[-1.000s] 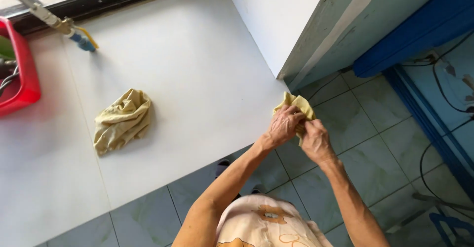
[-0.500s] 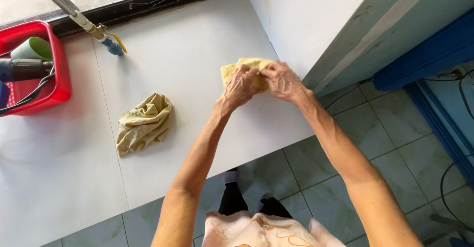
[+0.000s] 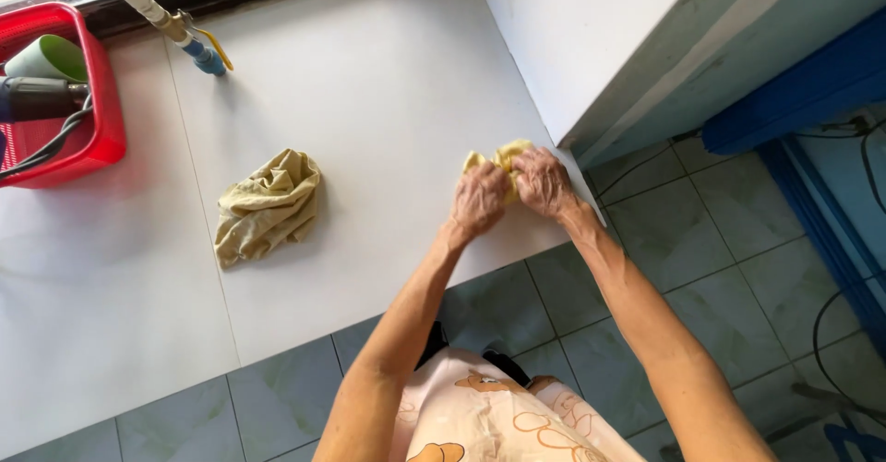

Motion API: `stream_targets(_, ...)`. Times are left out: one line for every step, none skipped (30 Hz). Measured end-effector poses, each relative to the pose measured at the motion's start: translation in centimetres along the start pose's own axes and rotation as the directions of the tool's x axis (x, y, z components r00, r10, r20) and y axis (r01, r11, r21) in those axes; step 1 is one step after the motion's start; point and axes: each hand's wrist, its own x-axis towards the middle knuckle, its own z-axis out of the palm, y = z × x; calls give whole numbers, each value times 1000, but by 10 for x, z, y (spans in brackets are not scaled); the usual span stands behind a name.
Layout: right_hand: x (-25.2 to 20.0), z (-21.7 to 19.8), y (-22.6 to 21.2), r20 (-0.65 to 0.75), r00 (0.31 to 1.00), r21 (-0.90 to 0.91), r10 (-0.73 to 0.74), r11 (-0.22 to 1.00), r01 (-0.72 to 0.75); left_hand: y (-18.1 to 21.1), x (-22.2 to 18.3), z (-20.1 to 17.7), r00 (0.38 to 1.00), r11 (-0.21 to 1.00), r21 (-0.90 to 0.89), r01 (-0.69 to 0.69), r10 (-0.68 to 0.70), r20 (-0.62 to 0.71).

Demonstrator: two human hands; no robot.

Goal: Wipe a white countertop and a utility pipe with a yellow cloth.

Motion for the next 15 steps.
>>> stream_targets(-14, -10, -8, -1, 1000, -3, 2, 1000, -2, 16, -9, 0, 1000, 1000, -2, -3, 3, 0)
stream_targets(-30, -19, -16, 14, 1000, 9, 16, 1000, -16, 34, -20, 2, 1000, 1000, 11, -7, 8, -15)
stream_targets(-46, -29, -24, 28, 999, 21, 29, 999, -30, 51, -30, 3, 999, 1000, 24, -12, 13, -31)
stream_targets(-64, -33, -27, 26, 999, 15, 32, 999, -32, 62, -41, 8, 999, 1000, 20, -17, 18, -31)
stream_targets(-82, -37, -29, 25, 999, 21, 20, 1000, -21, 73, -52, 13, 1000, 1000, -22, -4, 4, 5)
stream_targets(-95, -39, -32, 20, 1000, 29, 4, 1000, -5, 81, -61, 15, 999, 998, -56, 9, -7, 40)
stream_targets(-108, -48, -36, 13, 1000, 26, 3, 1000, -3, 90, -70, 22, 999, 999, -54, 3, -1, 37)
stream_targets(-121, -55, -41, 142, 987, 8, 74, 997, -76, 99, -81, 29, 995, 996, -47, -75, 78, 64)
stream_targets(-134, -63, -46, 266, 953, -20, 145, 989, -145, 107, -92, 36, 984, 987, -43, -152, 155, 91)
stream_targets(-146, -63, -49, 266, 952, -22, 149, 989, -149, 106, -105, 55, 983, 987, -46, -154, 158, 92)
stream_targets(-157, -64, -52, 532, 804, -82, 264, 962, -262, 104, -117, 73, 914, 996, -90, -1, 38, 404)
stream_targets(-167, -66, -53, 739, 571, -175, 359, 920, -352, 104, -127, 92, 734, 985, -86, 150, -53, 677)
stream_targets(-180, -66, -50, 736, 569, -181, 366, 917, -356, 108, -136, 92, 734, 985, -92, 145, -45, 677)
stream_targets(-182, -66, -41, 600, 738, -88, 309, 943, -322, 106, -133, 91, 877, 975, -150, 166, -76, 475)
stream_targets(-184, -66, -32, 430, 870, -5, 240, 965, -264, 103, -129, 91, 963, 962, -216, 168, -113, 245)
